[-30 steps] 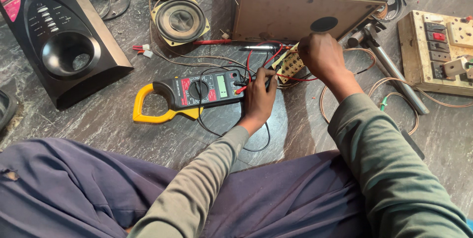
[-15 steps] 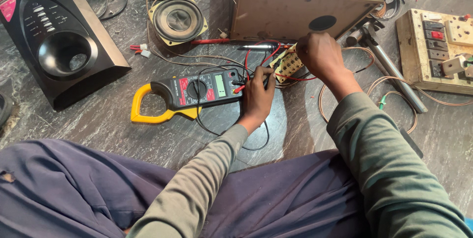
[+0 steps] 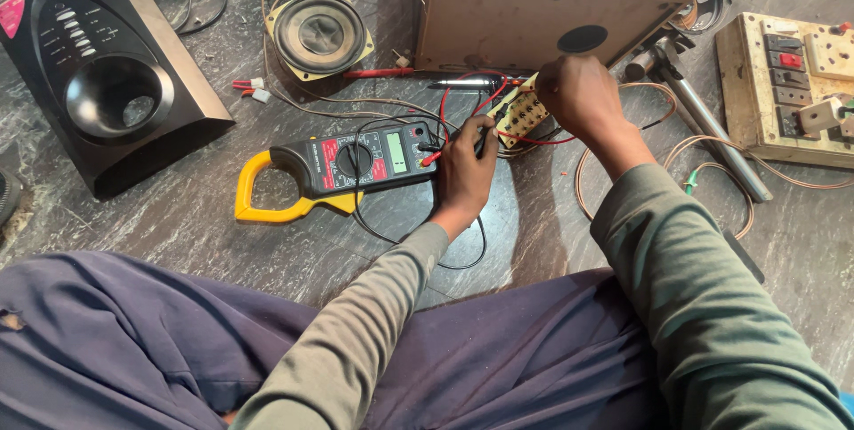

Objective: The person sits on the floor and uses a multimeter to test a small circuit board, then places the board into a speaker enclosure.

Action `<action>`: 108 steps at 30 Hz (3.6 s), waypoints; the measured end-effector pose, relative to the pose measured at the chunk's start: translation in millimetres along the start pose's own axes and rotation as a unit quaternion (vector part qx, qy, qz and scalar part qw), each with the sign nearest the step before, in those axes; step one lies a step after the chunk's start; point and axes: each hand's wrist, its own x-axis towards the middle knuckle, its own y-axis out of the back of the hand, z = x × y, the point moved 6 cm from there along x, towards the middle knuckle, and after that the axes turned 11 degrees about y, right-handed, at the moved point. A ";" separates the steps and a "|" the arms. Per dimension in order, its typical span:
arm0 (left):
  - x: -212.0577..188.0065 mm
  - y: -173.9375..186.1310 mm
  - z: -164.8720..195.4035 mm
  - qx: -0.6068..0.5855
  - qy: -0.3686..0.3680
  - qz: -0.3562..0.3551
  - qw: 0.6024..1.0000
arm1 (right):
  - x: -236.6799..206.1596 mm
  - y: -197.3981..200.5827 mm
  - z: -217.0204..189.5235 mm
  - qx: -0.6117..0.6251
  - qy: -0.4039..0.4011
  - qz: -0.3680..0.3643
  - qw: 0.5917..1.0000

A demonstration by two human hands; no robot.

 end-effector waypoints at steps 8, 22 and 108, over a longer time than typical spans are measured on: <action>0.5 -3.6 -6.6 0.005 0.042 -0.004 0.999 | 0.9 2.6 -3.8 -0.011 -0.014 -0.005 1.000; 0.0 -4.7 -11.3 -0.014 0.023 0.017 0.999 | -0.7 -3.9 -3.0 -0.031 -0.054 -0.057 0.996; -4.1 -3.9 -18.3 -0.091 -0.015 -0.002 0.996 | 2.4 -6.9 -5.6 0.111 -0.062 -0.091 0.988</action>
